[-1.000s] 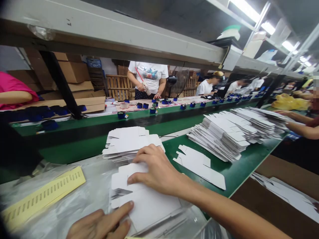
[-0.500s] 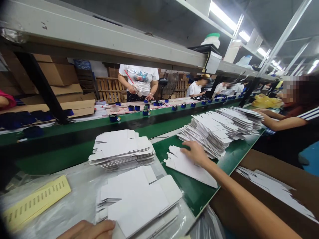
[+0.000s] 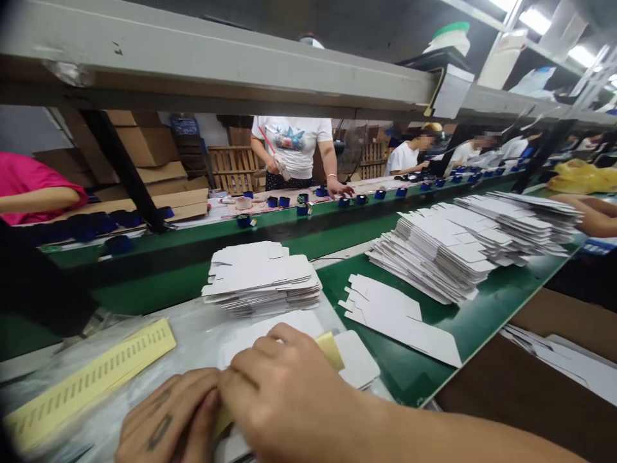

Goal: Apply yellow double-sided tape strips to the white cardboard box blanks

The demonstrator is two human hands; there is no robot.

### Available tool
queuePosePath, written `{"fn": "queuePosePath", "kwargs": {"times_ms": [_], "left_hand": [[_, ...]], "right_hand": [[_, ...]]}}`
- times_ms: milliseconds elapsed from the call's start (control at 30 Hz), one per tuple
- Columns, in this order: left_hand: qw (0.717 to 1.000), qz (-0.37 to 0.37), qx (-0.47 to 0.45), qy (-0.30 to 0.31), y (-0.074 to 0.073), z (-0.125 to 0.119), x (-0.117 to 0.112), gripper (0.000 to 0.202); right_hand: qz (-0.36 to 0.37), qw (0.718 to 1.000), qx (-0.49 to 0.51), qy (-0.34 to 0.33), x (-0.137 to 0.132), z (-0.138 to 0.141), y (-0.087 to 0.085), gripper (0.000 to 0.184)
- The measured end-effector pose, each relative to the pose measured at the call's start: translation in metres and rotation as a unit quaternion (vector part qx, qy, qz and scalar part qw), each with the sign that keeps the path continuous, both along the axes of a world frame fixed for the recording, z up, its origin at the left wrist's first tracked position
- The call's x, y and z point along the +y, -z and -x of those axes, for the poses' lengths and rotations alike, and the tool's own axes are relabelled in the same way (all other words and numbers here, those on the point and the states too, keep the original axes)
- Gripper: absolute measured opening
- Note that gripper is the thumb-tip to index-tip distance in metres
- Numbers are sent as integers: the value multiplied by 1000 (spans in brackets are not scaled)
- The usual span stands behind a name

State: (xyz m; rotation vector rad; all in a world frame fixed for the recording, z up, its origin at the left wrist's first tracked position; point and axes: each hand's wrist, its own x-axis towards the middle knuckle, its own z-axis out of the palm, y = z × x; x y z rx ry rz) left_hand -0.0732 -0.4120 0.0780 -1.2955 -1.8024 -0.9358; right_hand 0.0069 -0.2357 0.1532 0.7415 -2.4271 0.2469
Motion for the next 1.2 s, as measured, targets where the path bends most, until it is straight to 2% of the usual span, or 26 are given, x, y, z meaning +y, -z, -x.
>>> {"fn": "queuePosePath", "kwargs": {"times_ms": [133, 233, 367, 500, 667, 800, 900, 1067, 1200], "left_hand": [[999, 33, -13, 16, -4, 2, -4, 24], [998, 57, -6, 14, -4, 1, -5, 24], [998, 53, -19, 25, -4, -3, -5, 25], [999, 31, -36, 14, -8, -6, -5, 27], [999, 2, -37, 22, -15, -6, -2, 23], [1000, -16, 24, 11, -18, -3, 0, 23], [999, 4, 48, -7, -16, -1, -3, 20], [999, 15, -28, 5, -14, -3, -7, 21], [991, 45, -121, 33, -16, -4, -9, 19]], "right_hand": [[30, 998, -52, -2, 3, 10, 11, 23], [40, 999, -26, -25, 5, 8, 14, 21], [74, 996, 16, -50, -2, 5, 24, 25], [118, 992, -15, -35, -6, 5, 24, 18], [108, 994, -35, -7, -3, 5, 22, 22], [99, 994, -32, 11, -1, 8, 25, 24], [92, 996, -4, 12, -2, 10, 24, 28], [43, 995, 80, -37, -4, 10, 23, 25], [50, 988, 134, -63, -4, 13, 26, 29]]}}
